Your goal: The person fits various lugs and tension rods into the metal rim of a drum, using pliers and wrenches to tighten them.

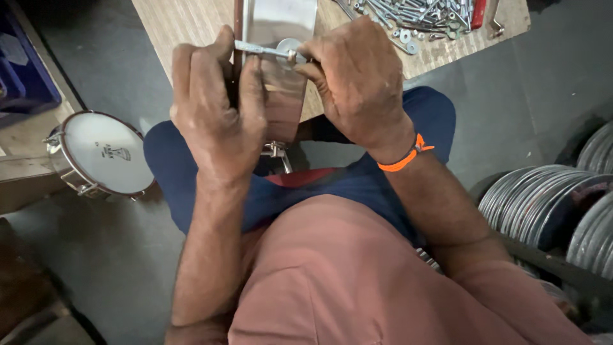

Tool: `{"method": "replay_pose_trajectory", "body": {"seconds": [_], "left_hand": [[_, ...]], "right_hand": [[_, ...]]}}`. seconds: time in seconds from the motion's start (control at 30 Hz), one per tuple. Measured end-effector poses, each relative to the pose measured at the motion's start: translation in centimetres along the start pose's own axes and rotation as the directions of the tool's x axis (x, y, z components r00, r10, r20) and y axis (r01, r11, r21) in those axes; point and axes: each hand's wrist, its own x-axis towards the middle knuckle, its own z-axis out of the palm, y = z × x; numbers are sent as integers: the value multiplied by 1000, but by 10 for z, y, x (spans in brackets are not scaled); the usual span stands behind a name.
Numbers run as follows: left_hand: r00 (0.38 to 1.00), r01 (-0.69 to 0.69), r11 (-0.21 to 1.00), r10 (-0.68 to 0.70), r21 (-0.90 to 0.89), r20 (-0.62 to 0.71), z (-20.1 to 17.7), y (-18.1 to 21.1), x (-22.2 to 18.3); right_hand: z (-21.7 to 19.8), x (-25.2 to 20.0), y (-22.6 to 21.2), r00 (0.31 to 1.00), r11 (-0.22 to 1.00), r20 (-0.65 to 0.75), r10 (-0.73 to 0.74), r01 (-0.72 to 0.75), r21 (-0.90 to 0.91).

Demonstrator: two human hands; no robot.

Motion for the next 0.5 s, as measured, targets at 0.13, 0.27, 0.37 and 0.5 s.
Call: {"method": "replay_pose_trajectory", "body": {"seconds": [0.13,0.27,0.37,0.5], "left_hand": [[998,22,999,-20,-29,62,1,7,4],[999,-18,999,19,-35,29,6,3,8],[1000,2,998,-2,-55,4,8,0,3],[998,-66,997,66,-40,2,9,-3,2]], "right_hand": [[-1,0,3,1000,999,-15,7,-8,-33],[-3,4,2,999,999,-25,48,-48,13],[-7,4,3,997,994,-52,48,-43,98],[-5,2,0,993,1000,-113,-25,27,16]]}}
